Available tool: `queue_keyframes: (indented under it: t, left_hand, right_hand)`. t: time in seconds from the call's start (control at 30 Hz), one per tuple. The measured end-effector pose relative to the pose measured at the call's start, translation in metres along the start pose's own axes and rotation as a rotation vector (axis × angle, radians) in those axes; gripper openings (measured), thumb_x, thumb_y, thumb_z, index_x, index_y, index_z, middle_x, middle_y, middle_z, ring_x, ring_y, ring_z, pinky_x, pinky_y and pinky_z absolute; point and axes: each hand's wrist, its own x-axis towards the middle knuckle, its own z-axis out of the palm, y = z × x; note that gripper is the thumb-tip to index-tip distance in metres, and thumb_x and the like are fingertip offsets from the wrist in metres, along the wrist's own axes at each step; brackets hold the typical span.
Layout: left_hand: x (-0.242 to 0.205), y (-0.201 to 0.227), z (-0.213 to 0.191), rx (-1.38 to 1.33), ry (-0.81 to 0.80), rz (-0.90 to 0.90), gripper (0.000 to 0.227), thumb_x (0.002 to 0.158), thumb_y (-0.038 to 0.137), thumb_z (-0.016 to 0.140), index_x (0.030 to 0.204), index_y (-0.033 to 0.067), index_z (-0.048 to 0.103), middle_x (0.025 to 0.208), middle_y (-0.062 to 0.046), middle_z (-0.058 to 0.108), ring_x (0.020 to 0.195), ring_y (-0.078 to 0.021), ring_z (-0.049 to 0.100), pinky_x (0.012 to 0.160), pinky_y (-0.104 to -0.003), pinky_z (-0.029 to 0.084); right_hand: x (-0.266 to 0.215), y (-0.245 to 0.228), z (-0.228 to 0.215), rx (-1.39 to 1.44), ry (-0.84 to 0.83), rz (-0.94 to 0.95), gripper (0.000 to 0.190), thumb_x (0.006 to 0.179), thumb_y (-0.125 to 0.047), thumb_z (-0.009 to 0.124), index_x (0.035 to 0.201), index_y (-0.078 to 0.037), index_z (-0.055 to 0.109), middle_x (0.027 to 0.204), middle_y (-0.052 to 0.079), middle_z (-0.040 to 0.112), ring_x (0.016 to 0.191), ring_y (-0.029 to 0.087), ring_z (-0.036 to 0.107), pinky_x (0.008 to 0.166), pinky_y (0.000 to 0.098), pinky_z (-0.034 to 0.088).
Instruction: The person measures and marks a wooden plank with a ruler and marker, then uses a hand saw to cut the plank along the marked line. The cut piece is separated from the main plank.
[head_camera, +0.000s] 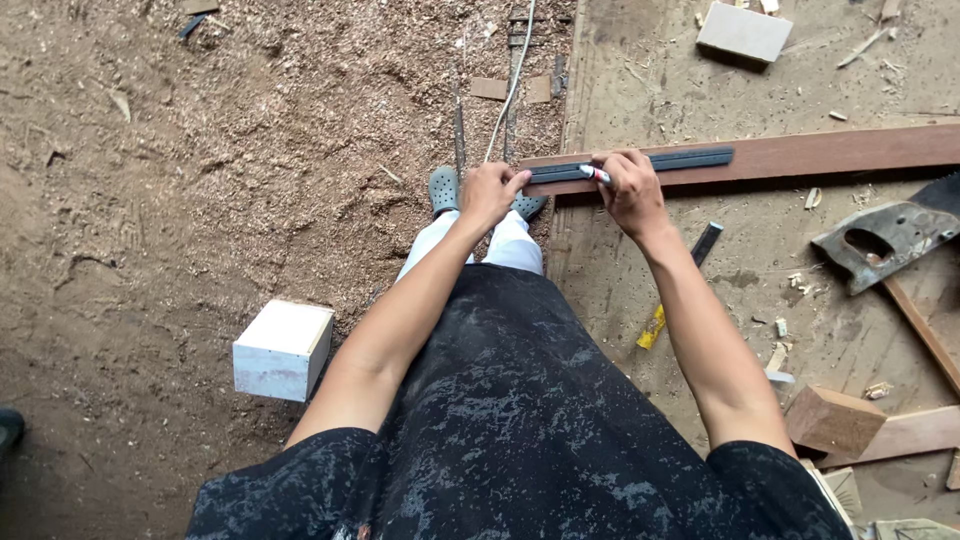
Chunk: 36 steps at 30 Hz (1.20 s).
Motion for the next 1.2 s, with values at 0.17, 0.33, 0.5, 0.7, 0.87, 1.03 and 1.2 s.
queue_keyframes:
  t: [0.17, 0.33, 0.5, 0.7, 0.87, 1.03, 1.2]
  left_hand:
    - [0.004, -0.012, 0.005, -0.210, 0.041, 0.055, 0.043, 0.086, 0.045, 0.080, 0.116, 0.0149, 0.076, 0.088, -0.012, 0.077, 0.079, -0.0220, 0.073, 0.074, -0.036, 0.056]
    - [0.001, -0.020, 0.013, -0.362, 0.070, 0.217, 0.049, 0.086, 0.028, 0.080, 0.132, 0.0150, 0.069, 0.091, -0.013, 0.075, 0.076, -0.0178, 0.067, 0.072, -0.034, 0.055]
    - [-0.001, -0.014, 0.010, -0.454, 0.120, 0.281, 0.041, 0.092, 0.023, 0.079, 0.131, 0.0171, 0.071, 0.088, -0.004, 0.076, 0.073, -0.0099, 0.067, 0.071, -0.030, 0.055]
    - [-0.012, -0.001, 0.000, -0.434, 0.141, 0.158, 0.042, 0.086, 0.022, 0.080, 0.128, 0.0222, 0.072, 0.061, 0.000, 0.054, 0.056, -0.0071, 0.049, 0.056, -0.027, 0.046]
    - [-0.015, 0.001, -0.003, -0.448, 0.147, 0.225, 0.034, 0.090, 0.021, 0.079, 0.124, 0.0217, 0.076, 0.061, 0.005, 0.051, 0.057, -0.0052, 0.047, 0.054, -0.026, 0.041]
    - [-0.011, -0.003, -0.003, -0.354, 0.103, 0.183, 0.029, 0.090, 0.024, 0.078, 0.119, 0.0232, 0.076, 0.059, 0.008, 0.052, 0.055, -0.0036, 0.049, 0.051, -0.025, 0.040]
    - [-0.010, -0.007, -0.005, -0.383, 0.094, 0.225, 0.029, 0.092, 0.024, 0.077, 0.121, 0.0226, 0.075, 0.061, 0.008, 0.050, 0.057, -0.0044, 0.048, 0.053, -0.026, 0.041]
  right_hand:
    - [0.014, -0.033, -0.025, 0.042, 0.086, -0.035, 0.030, 0.087, -0.013, 0.081, 0.113, -0.001, 0.071, 0.114, 0.013, 0.075, 0.114, 0.033, 0.066, 0.102, 0.0454, 0.051]
    - [0.022, -0.040, -0.027, -0.020, 0.111, -0.071, 0.027, 0.090, -0.007, 0.078, 0.116, -0.002, 0.073, 0.116, 0.010, 0.076, 0.117, 0.030, 0.067, 0.104, 0.0440, 0.050]
    - [0.025, -0.037, -0.021, -0.032, 0.082, -0.101, 0.014, 0.097, -0.005, 0.072, 0.111, -0.003, 0.072, 0.118, 0.009, 0.076, 0.116, 0.028, 0.068, 0.105, 0.0444, 0.050]
    - [0.024, -0.034, -0.018, 0.008, 0.078, -0.111, 0.010, 0.095, -0.002, 0.070, 0.105, -0.002, 0.071, 0.121, 0.008, 0.075, 0.116, 0.029, 0.068, 0.104, 0.0434, 0.050]
    - [0.024, -0.031, -0.019, -0.005, 0.054, -0.128, 0.010, 0.095, 0.000, 0.070, 0.105, -0.003, 0.071, 0.123, 0.006, 0.075, 0.118, 0.028, 0.067, 0.105, 0.0429, 0.050]
    - [0.024, -0.031, -0.019, -0.012, 0.032, -0.141, 0.019, 0.092, 0.002, 0.068, 0.110, -0.003, 0.072, 0.122, 0.006, 0.075, 0.118, 0.028, 0.067, 0.106, 0.0427, 0.049]
    - [0.026, -0.034, -0.019, -0.036, 0.024, -0.134, 0.024, 0.092, 0.007, 0.065, 0.110, -0.006, 0.073, 0.122, 0.005, 0.075, 0.120, 0.026, 0.067, 0.107, 0.0418, 0.049]
